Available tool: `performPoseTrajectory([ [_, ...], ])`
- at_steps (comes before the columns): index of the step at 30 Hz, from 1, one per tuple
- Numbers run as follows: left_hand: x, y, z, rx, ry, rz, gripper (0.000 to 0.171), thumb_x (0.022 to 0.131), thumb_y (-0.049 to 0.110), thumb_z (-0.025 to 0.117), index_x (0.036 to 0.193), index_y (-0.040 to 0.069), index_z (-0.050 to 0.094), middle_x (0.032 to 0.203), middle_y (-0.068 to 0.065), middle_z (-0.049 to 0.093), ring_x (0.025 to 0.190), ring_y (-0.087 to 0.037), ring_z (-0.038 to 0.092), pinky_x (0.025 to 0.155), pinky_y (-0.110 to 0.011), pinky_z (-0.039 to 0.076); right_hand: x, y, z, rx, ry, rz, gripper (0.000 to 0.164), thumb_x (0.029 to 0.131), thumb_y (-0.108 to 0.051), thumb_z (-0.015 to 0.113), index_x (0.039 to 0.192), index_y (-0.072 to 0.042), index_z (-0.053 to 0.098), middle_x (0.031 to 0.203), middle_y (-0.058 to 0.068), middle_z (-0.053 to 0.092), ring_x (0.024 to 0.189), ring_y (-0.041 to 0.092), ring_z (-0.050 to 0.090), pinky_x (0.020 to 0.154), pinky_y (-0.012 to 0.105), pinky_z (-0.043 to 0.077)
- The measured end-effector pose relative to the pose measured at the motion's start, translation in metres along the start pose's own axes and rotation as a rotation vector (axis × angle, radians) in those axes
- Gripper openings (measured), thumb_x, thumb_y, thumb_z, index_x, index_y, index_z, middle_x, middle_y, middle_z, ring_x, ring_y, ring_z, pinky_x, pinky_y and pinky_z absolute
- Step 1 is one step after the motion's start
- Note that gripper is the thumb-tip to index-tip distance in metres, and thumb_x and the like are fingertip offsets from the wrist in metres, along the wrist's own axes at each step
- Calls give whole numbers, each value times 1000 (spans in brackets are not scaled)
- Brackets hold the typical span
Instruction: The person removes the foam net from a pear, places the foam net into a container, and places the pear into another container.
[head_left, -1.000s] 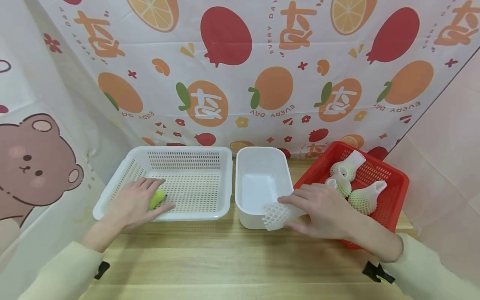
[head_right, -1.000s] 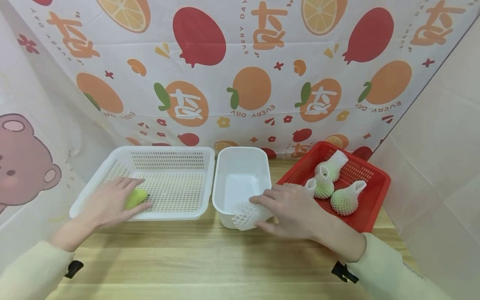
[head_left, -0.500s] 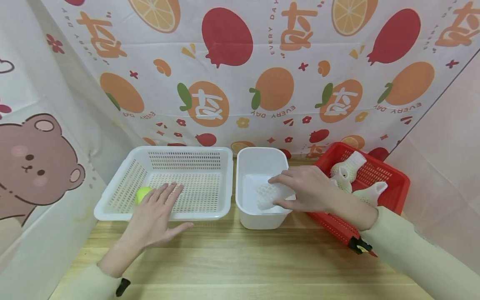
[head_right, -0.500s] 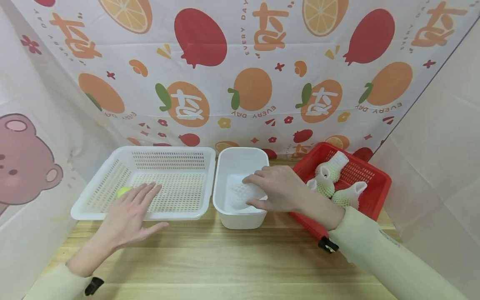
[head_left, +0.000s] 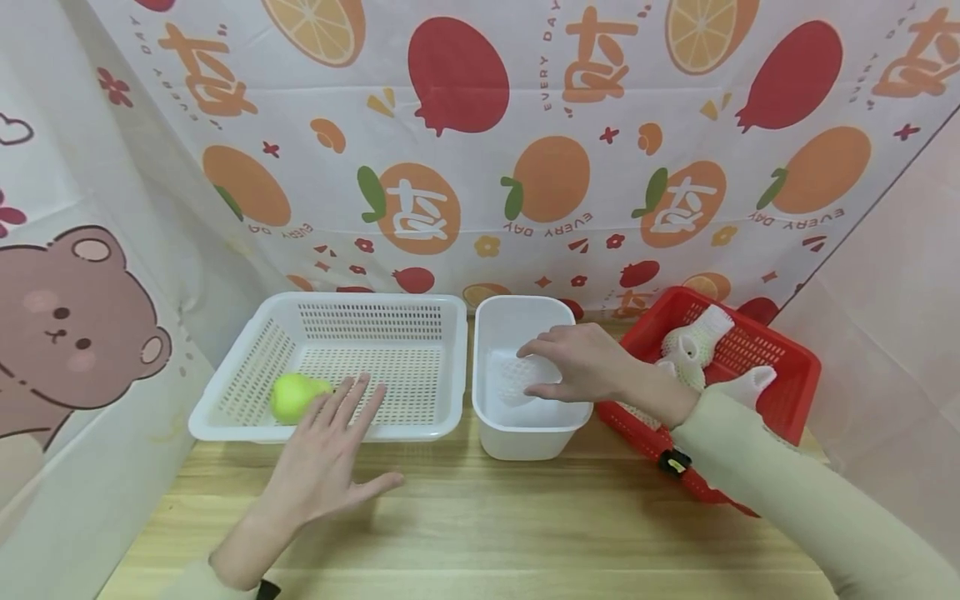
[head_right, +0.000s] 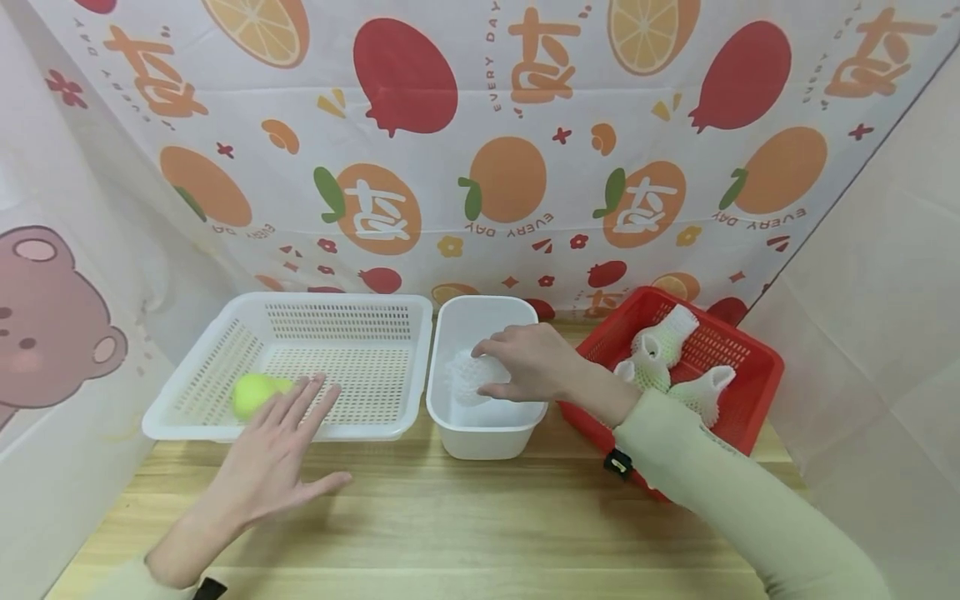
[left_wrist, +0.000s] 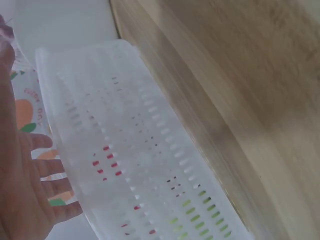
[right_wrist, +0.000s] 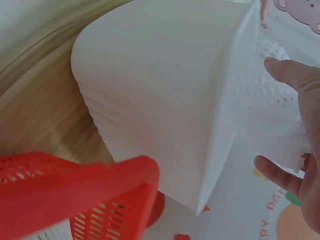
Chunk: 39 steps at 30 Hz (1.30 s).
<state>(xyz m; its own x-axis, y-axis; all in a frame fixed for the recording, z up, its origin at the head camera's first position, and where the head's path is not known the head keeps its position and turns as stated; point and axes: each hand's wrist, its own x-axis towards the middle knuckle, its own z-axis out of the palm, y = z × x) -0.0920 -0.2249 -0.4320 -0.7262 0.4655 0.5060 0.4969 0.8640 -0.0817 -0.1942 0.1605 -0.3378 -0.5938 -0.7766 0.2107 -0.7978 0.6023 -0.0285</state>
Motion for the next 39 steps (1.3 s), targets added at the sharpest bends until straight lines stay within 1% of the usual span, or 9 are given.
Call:
performPoseTrajectory([
  [5, -4, 6, 0, -6, 26, 9, 115, 88, 95, 22, 154, 5, 51, 158, -24, 52, 141, -45, 54, 123, -59, 37, 13, 0, 14, 9, -74, 2, 49, 87, -48, 82, 128, -23, 74, 123, 3, 80, 105, 20, 76, 84, 34, 64],
  [8, -6, 8, 0, -16, 16, 7, 116, 87, 96, 25, 156, 6, 49, 160, -23, 51, 143, -45, 52, 138, -47, 15, 18, -1, 20, 13, -117, 10, 51, 88, -48, 81, 131, -22, 73, 126, 3, 79, 110, 22, 75, 92, 38, 64],
  [12, -7, 11, 0, -28, -4, 0, 117, 86, 97, 30, 158, 7, 46, 161, -23, 49, 145, -44, 50, 135, -27, -13, 20, -1, 22, 9, -165, 34, 57, 87, -51, 81, 135, -22, 70, 130, 4, 76, 114, 23, 73, 95, 41, 64],
  [15, -8, 12, -1, -24, -10, -7, 117, 85, 98, 29, 158, 7, 46, 162, -22, 48, 145, -43, 50, 139, -42, 7, 17, -2, 19, -5, -178, 46, 59, 87, -51, 81, 137, -22, 69, 130, 3, 76, 114, 23, 72, 93, 41, 64],
  [19, -9, 14, -2, -14, -16, -9, 116, 86, 97, 26, 158, 8, 45, 163, -21, 47, 146, -43, 50, 121, -60, 37, 11, -3, 12, -31, -170, 55, 58, 86, -51, 81, 135, -22, 70, 128, 3, 77, 111, 22, 73, 86, 38, 64],
  [22, -9, 14, -1, -12, -9, -6, 116, 87, 97, 25, 157, 7, 46, 163, -21, 48, 146, -43, 50, 125, -59, 34, 5, -3, 6, -40, -153, 56, 58, 85, -51, 82, 134, -21, 71, 127, 4, 77, 110, 22, 74, 84, 37, 64],
  [28, -8, 17, 0, -12, 9, 8, 115, 88, 96, 24, 157, 7, 47, 162, -22, 49, 145, -43, 51, 138, -37, -5, -10, -2, -7, -59, -103, 60, 57, 84, -52, 83, 132, -23, 72, 124, 2, 78, 109, 22, 74, 82, 37, 65],
  [35, -7, 20, 0, -14, -13, 3, 116, 87, 97, 24, 157, 7, 46, 163, -21, 48, 145, -44, 51, 120, -64, 37, -32, -2, -22, -95, -57, 76, 60, 82, -56, 83, 132, -25, 71, 124, 1, 77, 110, 21, 74, 81, 37, 66],
  [39, -7, 21, 0, -12, -31, 5, 115, 87, 97, 26, 158, 9, 45, 163, -21, 48, 146, -44, 50, 118, -65, 40, -45, -2, -30, -123, -55, 108, 63, 82, -58, 83, 134, -24, 71, 129, 4, 76, 116, 24, 73, 85, 43, 67],
])
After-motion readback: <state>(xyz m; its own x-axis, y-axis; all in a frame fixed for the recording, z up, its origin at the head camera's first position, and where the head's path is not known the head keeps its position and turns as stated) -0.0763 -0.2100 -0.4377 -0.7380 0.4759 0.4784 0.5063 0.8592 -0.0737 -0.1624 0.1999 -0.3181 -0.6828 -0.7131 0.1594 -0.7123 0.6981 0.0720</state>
